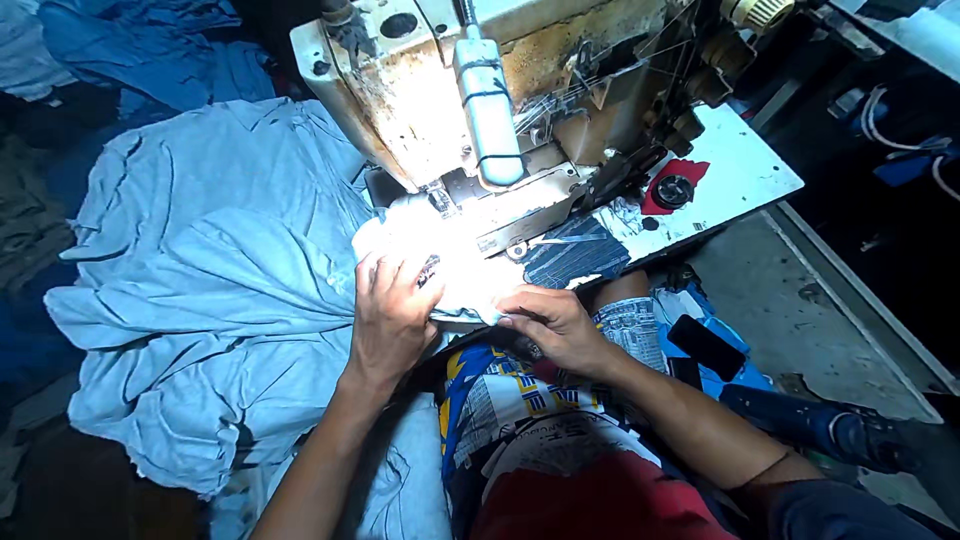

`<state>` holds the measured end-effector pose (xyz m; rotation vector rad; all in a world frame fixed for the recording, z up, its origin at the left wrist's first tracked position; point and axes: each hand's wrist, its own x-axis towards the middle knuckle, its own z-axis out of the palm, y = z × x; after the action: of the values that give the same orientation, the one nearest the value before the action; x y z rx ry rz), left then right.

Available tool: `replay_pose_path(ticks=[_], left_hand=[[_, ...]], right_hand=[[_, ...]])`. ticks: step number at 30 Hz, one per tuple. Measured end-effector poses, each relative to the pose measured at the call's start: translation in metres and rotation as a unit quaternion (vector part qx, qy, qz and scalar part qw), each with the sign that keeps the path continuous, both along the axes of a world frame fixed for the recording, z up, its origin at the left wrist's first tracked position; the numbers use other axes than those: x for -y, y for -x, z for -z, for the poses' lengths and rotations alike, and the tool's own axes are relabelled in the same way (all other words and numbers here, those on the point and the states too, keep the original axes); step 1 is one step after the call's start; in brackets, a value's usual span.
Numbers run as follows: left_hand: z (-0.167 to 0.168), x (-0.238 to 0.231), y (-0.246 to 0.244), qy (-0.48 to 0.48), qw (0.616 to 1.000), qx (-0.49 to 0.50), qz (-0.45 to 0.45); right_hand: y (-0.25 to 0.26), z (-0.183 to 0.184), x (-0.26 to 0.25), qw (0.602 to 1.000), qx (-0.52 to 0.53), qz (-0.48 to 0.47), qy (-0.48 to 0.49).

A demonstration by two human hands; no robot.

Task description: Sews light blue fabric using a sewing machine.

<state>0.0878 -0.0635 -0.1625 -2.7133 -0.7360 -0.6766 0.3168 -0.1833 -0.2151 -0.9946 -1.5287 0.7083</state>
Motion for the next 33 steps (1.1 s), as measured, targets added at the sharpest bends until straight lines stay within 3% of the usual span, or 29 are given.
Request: replay_pose_path(ticks=[6, 20, 26, 33], left_hand=[[-0.008, -0.002, -0.002, 0.003, 1.000, -0.022, 0.007], [-0.023, -0.065, -0.002, -0.004, 1.000, 0.021, 0.003], [-0.068, -0.063, 0.012, 0.029, 0.996, -0.078, 0.040], [-0.124, -0.077, 0.052, 0.080, 0.977, -0.195, -0.038]], right_hand=[[0.001, 0.002, -0.002, 0.998, -0.043, 0.016, 0.035], [0.011, -0.012, -0.067, 0.994, -0.065, 0.080, 0.037], [0.011, -0.009, -0.080, 0.996, -0.038, 0.085, 0.005], [0.009, -0.008, -0.082, 0.997, -0.020, 0.078, -0.019]])
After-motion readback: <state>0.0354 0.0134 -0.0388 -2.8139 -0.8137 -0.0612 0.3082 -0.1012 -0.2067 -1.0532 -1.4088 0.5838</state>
